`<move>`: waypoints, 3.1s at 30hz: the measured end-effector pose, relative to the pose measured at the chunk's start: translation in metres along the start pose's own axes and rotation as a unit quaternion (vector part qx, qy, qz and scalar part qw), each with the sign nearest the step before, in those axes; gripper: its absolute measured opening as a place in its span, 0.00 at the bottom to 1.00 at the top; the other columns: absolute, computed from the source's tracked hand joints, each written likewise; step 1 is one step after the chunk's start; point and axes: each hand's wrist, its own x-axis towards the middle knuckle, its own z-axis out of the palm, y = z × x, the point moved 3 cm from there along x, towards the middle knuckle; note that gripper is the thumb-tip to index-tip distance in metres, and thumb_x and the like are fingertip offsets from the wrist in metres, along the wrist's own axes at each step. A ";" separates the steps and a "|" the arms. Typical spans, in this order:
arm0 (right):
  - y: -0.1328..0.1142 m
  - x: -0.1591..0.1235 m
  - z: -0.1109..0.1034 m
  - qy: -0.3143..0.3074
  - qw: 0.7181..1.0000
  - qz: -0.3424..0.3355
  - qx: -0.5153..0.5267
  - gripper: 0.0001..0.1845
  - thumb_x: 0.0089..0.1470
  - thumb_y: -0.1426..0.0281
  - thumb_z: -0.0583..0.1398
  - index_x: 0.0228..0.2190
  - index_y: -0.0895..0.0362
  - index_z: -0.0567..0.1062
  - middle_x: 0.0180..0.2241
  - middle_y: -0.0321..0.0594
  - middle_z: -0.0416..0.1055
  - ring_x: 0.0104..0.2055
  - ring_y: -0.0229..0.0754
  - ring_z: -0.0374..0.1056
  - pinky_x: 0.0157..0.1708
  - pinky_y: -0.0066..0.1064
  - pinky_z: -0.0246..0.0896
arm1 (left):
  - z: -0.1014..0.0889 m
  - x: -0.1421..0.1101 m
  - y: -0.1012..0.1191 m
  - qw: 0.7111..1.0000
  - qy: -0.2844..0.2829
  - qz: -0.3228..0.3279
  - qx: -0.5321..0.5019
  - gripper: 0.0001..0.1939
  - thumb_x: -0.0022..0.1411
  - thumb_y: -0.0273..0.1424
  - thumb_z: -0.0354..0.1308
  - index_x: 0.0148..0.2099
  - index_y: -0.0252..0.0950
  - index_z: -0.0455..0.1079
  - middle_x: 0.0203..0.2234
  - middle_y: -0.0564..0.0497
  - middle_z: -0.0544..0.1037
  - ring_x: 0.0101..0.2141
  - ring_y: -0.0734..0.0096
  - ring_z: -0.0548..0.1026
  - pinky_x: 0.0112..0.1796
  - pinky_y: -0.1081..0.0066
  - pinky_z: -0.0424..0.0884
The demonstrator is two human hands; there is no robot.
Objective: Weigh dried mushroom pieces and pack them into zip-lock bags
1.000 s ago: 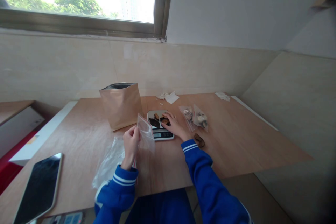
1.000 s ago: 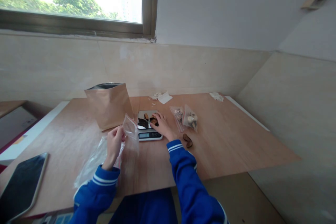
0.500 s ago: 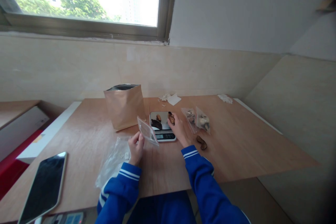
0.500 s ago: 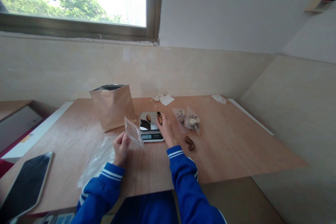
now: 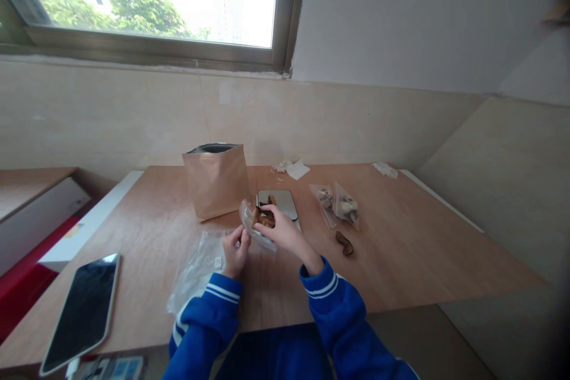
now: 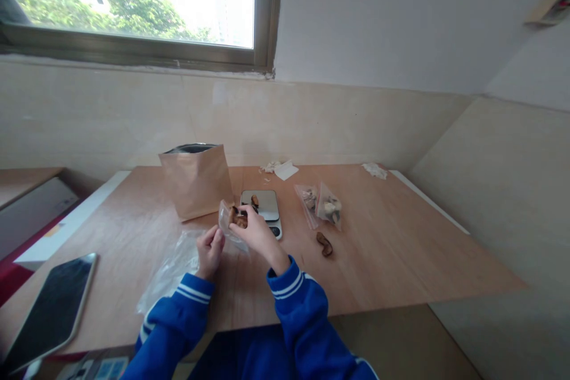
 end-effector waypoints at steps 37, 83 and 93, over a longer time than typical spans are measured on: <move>0.061 0.061 0.008 0.085 0.936 -0.102 -0.326 0.17 0.61 0.66 0.56 0.50 0.60 0.72 0.50 0.52 0.68 0.56 0.52 0.61 0.56 0.45 0.55 | 0.001 0.004 0.007 0.997 0.003 0.042 0.059 0.20 0.65 0.36 0.48 0.21 0.37 0.57 0.13 0.56 0.61 0.17 0.77 0.61 0.22 0.75 0.56; 0.042 -0.052 0.033 0.167 0.979 -0.072 0.095 0.40 0.50 0.54 0.64 0.59 0.53 0.56 0.59 0.51 0.60 0.60 0.49 0.61 0.58 0.44 0.60 | 0.001 0.001 0.015 0.997 -0.026 0.056 0.052 0.21 0.64 0.38 0.48 0.19 0.37 0.58 0.12 0.56 0.62 0.15 0.77 0.60 0.20 0.75 0.57; 0.056 -0.051 0.024 0.139 0.946 0.002 0.292 0.31 0.47 0.56 0.66 0.50 0.56 0.68 0.47 0.50 0.76 0.52 0.51 0.72 0.55 0.47 0.65 | 0.000 -0.001 0.006 0.997 0.025 0.045 0.058 0.18 0.67 0.36 0.46 0.25 0.37 0.63 0.18 0.54 0.67 0.21 0.74 0.66 0.25 0.74 0.62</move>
